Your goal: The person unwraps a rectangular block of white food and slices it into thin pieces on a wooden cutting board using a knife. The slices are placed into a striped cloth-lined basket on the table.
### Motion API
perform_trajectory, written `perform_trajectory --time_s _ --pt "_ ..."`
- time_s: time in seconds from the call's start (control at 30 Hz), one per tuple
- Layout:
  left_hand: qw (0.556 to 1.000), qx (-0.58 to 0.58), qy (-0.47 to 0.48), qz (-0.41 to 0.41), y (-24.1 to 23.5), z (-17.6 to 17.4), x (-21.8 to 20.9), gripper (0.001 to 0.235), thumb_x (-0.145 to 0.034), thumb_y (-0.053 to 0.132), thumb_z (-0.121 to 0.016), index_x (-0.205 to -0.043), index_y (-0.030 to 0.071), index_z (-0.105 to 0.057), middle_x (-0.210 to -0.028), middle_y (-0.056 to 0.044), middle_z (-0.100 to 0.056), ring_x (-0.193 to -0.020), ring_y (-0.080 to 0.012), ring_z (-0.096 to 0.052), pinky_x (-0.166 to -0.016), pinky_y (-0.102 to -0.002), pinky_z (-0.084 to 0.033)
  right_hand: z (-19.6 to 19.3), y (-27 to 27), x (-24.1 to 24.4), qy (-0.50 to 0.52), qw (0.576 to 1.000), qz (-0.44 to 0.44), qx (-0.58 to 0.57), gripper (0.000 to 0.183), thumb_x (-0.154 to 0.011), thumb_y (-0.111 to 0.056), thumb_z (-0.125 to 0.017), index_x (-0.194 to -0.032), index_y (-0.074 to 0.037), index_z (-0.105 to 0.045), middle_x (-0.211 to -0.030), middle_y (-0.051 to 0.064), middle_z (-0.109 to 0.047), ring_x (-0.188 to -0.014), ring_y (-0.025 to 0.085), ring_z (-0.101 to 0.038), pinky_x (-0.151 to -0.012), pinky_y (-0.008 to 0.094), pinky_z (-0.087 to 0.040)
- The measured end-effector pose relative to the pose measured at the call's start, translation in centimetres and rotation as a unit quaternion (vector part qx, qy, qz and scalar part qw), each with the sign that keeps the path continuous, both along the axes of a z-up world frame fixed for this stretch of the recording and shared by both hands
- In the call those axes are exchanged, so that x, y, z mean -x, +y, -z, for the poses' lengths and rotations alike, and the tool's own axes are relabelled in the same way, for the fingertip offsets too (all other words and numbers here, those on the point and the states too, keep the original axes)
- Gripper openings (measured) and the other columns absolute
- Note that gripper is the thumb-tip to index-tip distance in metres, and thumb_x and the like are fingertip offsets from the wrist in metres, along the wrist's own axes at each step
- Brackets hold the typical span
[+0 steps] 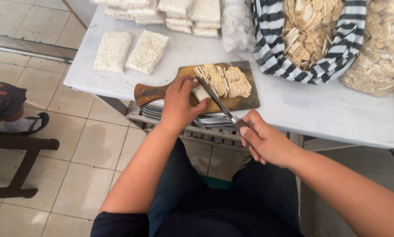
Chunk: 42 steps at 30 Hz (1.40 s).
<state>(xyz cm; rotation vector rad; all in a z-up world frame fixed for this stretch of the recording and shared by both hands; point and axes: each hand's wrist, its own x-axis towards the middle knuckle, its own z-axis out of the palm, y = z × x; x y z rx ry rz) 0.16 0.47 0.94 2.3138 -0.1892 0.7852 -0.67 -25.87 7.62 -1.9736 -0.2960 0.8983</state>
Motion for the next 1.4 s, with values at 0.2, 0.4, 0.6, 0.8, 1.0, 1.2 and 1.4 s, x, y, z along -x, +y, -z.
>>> perform_trajectory --time_s 0.2,0.4,0.6,0.8,1.0,1.2,1.4 --pt "1.0 0.01 0.004 -0.001 -0.1 -0.1 -0.2 0.044 -0.073 0.02 -0.088 -0.106 0.001 -0.064 -0.117 -0.016 -0.064 -0.109 -0.0375 -0.063 -0.094 -0.045 -0.051 0.5 3.8 -2.5 0.001 0.999 -0.039 0.004 0.013 -0.104 -0.022 -0.041 -0.109 -0.012 -0.035 -0.076 0.005 -0.054 -0.042 0.011 -0.05 -0.036 0.028 -0.041" --pt "1.0 0.028 -0.009 -0.011 -0.4 0.0 0.1 0.047 -0.072 0.019 -0.088 -0.108 0.001 -0.063 -0.118 -0.017 -0.064 -0.108 -0.0388 -0.064 -0.093 -0.045 -0.052 -0.6 1.1 -0.6 0.012 0.997 -0.037 0.06 0.015 -0.105 -0.026 -0.04 -0.107 -0.011 -0.037 -0.069 0.006 -0.051 -0.04 0.012 -0.045 -0.035 0.028 -0.038" --pt "0.999 0.039 -0.011 -0.016 -0.4 0.3 0.2 0.046 -0.073 0.021 -0.088 -0.107 0.002 -0.064 -0.118 -0.018 -0.064 -0.109 -0.0391 -0.064 -0.094 -0.045 -0.052 -1.2 -4.0 2.3 0.072 0.997 0.002 0.025 0.015 -0.102 -0.024 -0.041 -0.107 -0.01 -0.042 -0.072 0.006 -0.054 -0.039 0.012 -0.046 -0.034 0.027 -0.038" --pt "0.998 0.027 -0.048 -0.006 -0.1 0.0 0.7 0.043 -0.074 0.021 -0.087 -0.107 0.001 -0.067 -0.121 -0.019 -0.063 -0.11 -0.0388 -0.063 -0.094 -0.045 -0.052 -0.6 -3.3 2.6 0.047 0.998 0.044 -0.021 0.015 -0.101 -0.022 -0.044 -0.108 -0.01 -0.043 -0.073 0.007 -0.055 -0.038 0.012 -0.046 -0.032 0.026 -0.036" --pt "0.999 0.033 -0.021 -0.004 -0.3 0.0 0.7 0.041 -0.076 0.02 -0.086 -0.107 0.001 -0.069 -0.119 -0.016 -0.065 -0.108 -0.0364 -0.065 -0.093 -0.044 -0.053 0.6 -0.8 1.0 0.008 0.999 0.038 -0.036 0.014 -0.102 -0.021 -0.044 -0.11 -0.01 -0.041 -0.074 0.006 -0.055 -0.04 0.01 -0.047 -0.033 0.026 -0.038" --pt "0.999 0.03 -0.029 -0.003 -0.2 0.0 0.5 0.04 -0.075 0.019 -0.086 -0.106 0.001 -0.068 -0.118 -0.015 -0.066 -0.108 -0.036 -0.065 -0.093 -0.043 -0.053 0.5 -0.1 0.7 0.014 0.998 0.027 -0.046 0.013 -0.102 -0.02 -0.044 -0.109 -0.01 -0.042 -0.075 0.005 -0.055 -0.041 0.009 -0.047 -0.034 0.025 -0.039" --pt "0.999 0.034 -0.023 0.002 0.0 0.2 0.5 0.039 -0.076 0.019 -0.086 -0.105 0.0 -0.068 -0.117 -0.014 -0.066 -0.108 -0.0357 -0.065 -0.093 -0.043 -0.053 0.2 0.7 0.0 0.003 1.0 0.0 -0.02 0.013 -0.103 -0.021 -0.043 -0.109 -0.01 -0.041 -0.075 0.005 -0.055 -0.042 0.01 -0.049 -0.035 0.025 -0.04"
